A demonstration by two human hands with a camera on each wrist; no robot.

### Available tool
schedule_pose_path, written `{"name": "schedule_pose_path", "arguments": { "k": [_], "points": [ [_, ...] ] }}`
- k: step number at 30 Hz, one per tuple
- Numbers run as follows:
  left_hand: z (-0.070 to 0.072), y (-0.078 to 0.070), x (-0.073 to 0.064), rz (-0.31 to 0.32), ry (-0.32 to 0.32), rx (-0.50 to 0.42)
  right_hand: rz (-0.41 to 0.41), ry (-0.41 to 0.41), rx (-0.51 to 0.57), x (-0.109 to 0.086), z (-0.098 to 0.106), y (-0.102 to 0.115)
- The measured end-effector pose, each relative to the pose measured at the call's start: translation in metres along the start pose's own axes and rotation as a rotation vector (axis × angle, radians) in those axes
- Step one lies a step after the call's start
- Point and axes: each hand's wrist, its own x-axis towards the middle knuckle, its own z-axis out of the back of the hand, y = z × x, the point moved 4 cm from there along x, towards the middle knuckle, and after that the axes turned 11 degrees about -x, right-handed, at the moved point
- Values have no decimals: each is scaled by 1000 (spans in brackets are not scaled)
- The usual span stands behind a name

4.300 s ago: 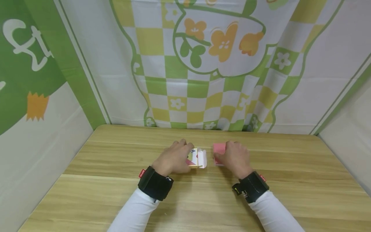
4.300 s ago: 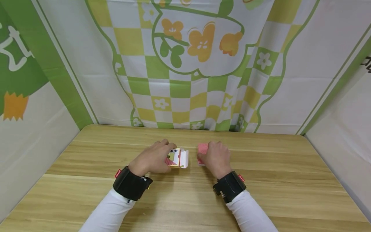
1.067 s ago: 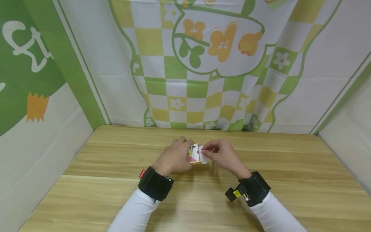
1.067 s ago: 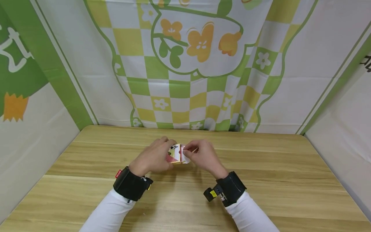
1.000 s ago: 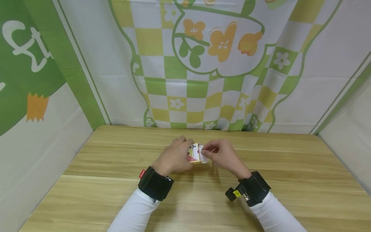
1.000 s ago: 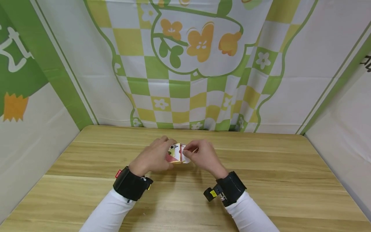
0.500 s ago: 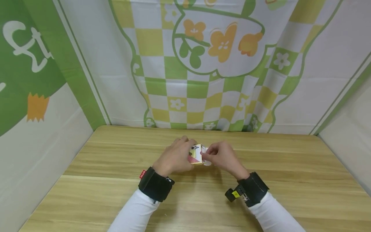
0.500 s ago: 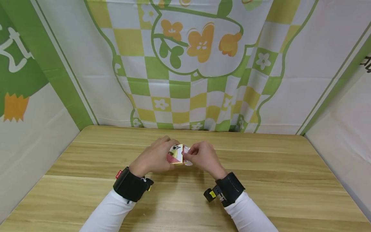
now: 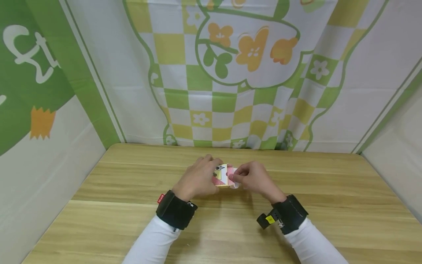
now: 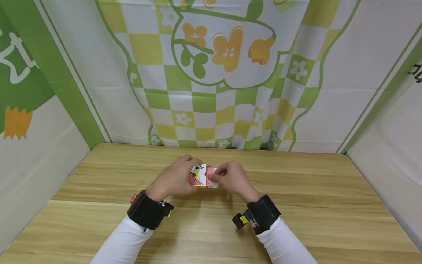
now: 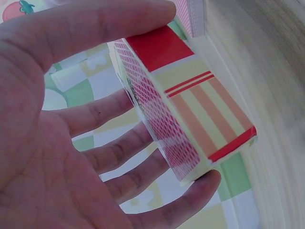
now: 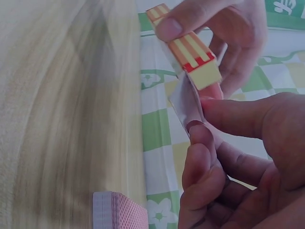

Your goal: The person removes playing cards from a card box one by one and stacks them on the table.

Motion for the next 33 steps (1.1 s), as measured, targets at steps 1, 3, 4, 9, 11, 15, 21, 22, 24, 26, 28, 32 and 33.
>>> {"name": "schedule_pose_path", "arguments": {
  "k": [1, 3, 4, 9, 11, 15, 21, 22, 24, 26, 28, 32, 33],
  "points": [
    [0, 0, 0, 1, 0, 4, -12, 11, 9, 0, 0, -1],
    [0, 1, 0, -1, 4, 11, -29, 31, 19, 0, 1, -2],
    [0, 1, 0, 1, 4, 12, -34, 40, 24, 0, 1, -3],
    [0, 3, 0, 9, 3, 17, -33, 70, 35, 0, 3, -4],
    [1, 3, 0, 14, 1, 18, -28, 75, 39, 1, 3, -4],
    [2, 4, 0, 19, -4, 23, -39, 85, 46, 1, 5, -5],
    [3, 5, -1, 40, -1, 23, -67, 101, 48, 0, 9, -7],
    [3, 5, -1, 42, -1, 22, -67, 101, 46, 0, 9, -7],
    [3, 4, -1, 45, 0, 20, -63, 101, 28, 0, 12, -8],
    [3, 4, -1, 46, -1, 20, -58, 101, 14, 0, 14, -8],
    [3, 4, 0, 47, -2, 21, -48, 101, -2, 0, 16, -9],
    [3, 4, 0, 46, -3, 27, -48, 101, -21, 0, 19, -10],
    [3, 5, 0, 45, -2, 28, -49, 103, -25, 0, 19, -10]
  ]
}}
